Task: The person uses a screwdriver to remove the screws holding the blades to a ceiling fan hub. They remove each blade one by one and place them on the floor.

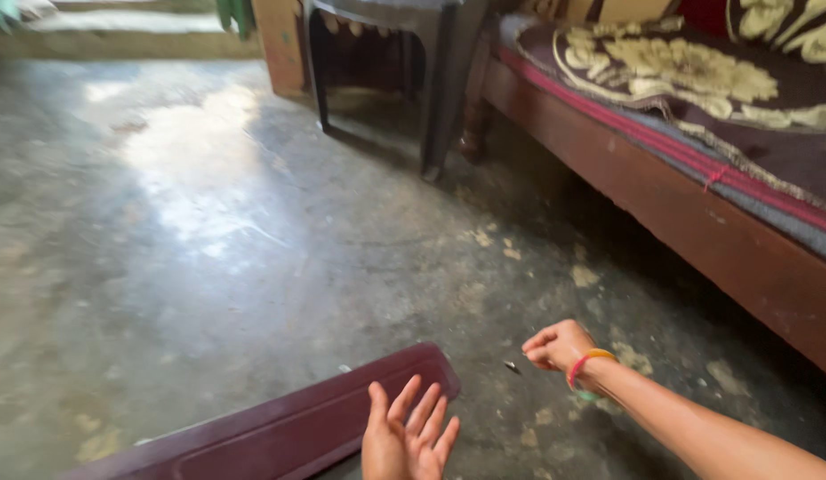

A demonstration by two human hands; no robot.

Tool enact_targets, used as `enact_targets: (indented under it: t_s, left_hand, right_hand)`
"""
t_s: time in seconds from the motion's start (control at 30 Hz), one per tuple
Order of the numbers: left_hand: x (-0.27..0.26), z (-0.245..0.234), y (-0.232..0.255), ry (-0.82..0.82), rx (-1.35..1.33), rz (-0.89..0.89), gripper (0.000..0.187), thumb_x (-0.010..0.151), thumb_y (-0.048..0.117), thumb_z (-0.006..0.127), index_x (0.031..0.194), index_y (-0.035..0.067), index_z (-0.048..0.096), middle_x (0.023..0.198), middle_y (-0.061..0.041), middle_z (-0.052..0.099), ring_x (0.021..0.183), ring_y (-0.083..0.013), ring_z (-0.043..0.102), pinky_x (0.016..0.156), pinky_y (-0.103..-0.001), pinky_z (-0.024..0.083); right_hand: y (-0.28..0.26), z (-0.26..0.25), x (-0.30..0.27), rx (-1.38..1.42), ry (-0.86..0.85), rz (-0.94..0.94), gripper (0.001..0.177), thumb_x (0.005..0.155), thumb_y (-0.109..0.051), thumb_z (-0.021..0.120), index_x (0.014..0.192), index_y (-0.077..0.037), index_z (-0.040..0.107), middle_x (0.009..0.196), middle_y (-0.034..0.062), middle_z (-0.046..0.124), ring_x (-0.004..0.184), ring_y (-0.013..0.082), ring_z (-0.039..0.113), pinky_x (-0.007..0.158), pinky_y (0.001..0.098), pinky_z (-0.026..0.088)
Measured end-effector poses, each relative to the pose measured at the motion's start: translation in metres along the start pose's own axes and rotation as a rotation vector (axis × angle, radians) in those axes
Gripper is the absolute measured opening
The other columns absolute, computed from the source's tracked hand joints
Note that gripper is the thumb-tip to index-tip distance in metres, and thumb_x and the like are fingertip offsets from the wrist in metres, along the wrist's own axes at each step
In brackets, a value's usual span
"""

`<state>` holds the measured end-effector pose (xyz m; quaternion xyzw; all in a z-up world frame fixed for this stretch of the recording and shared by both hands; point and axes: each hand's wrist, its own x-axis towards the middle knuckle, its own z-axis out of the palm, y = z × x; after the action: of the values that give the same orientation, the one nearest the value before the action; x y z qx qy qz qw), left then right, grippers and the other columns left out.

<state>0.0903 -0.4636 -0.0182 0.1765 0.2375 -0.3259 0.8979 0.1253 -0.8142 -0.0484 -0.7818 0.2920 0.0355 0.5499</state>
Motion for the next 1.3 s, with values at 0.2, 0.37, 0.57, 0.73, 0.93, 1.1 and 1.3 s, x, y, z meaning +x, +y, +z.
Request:
enact_targets:
  t_s: [0.2,0.37,0.57,0.73,0.93,1.1,1.3]
  left_hand:
    - [0.046,0.016,-0.047,-0.004,0.12,0.027,0.086,0.092,0.068,0.042,0.153,0.006,0.043,0.16,-0.022,0.044,0.15,-0.0343,0.038,0.115,-0.05,0.04]
    - [0.074,0.019,-0.062,-0.014,0.133,0.011,0.086,0.094,0.068,0.039,0.153,0.005,0.041,0.16,-0.025,0.041,0.15,-0.0363,0.037,0.112,-0.051,0.04]
    - [0.072,0.015,-0.072,0.048,0.208,-0.012,0.085,0.093,0.067,0.038,0.152,0.005,0.041,0.159,-0.025,0.042,0.15,-0.0348,0.038,0.114,-0.052,0.04]
    - [0.069,0.01,-0.065,0.05,0.226,-0.005,0.085,0.093,0.067,0.037,0.152,0.006,0.041,0.159,-0.025,0.041,0.149,-0.0358,0.038,0.114,-0.052,0.04]
    - [0.057,-0.003,-0.049,0.051,0.193,0.043,0.085,0.093,0.067,0.038,0.151,0.005,0.043,0.158,-0.024,0.043,0.149,-0.0351,0.039,0.114,-0.052,0.04]
    - [0.023,-0.036,-0.009,0.099,0.075,0.142,0.081,0.095,0.063,0.039,0.146,0.001,0.048,0.153,-0.027,0.049,0.146,-0.0373,0.043,0.113,-0.052,0.041]
    - [-0.049,-0.09,0.054,0.281,-0.054,0.388,0.066,0.101,0.049,0.042,0.139,-0.004,0.052,0.143,-0.029,0.058,0.135,-0.0399,0.057,0.109,-0.051,0.05]
  right_hand:
    - [0.026,0.021,0.016,-0.098,0.044,-0.142,0.014,0.078,-0.002,0.08,0.092,0.001,0.08,0.08,0.0057,0.076,0.065,0.01,0.067,0.062,0.0264,0.057]
    - [0.028,0.033,0.015,-0.138,0.025,-0.186,0.013,0.081,-0.008,0.079,0.094,-0.006,0.08,0.083,0.0032,0.077,0.07,0.0098,0.068,0.062,0.0276,0.057]
    - [0.026,0.035,0.004,-0.253,0.023,-0.223,0.011,0.08,-0.01,0.079,0.091,-0.006,0.081,0.086,0.0046,0.08,0.075,0.0091,0.074,0.067,0.027,0.061]
    - [0.018,0.038,0.001,-0.323,0.022,-0.258,0.011,0.083,-0.013,0.078,0.092,-0.007,0.081,0.084,0.0055,0.08,0.07,0.0112,0.072,0.066,0.0279,0.06]
    - [0.009,0.032,0.001,-0.501,0.018,-0.371,0.017,0.083,-0.021,0.077,0.096,-0.009,0.079,0.086,0.0085,0.077,0.076,0.0187,0.072,0.071,0.0353,0.059]
    - [-0.038,0.072,-0.02,-0.748,0.094,-0.863,0.022,0.089,-0.026,0.073,0.1,-0.007,0.074,0.091,0.0127,0.073,0.092,0.0302,0.069,0.085,0.0443,0.053]
    - [-0.105,0.211,-0.061,-0.69,-0.19,-1.114,0.023,0.09,-0.027,0.072,0.102,-0.008,0.074,0.103,0.0115,0.072,0.103,0.0311,0.066,0.091,0.044,0.052]
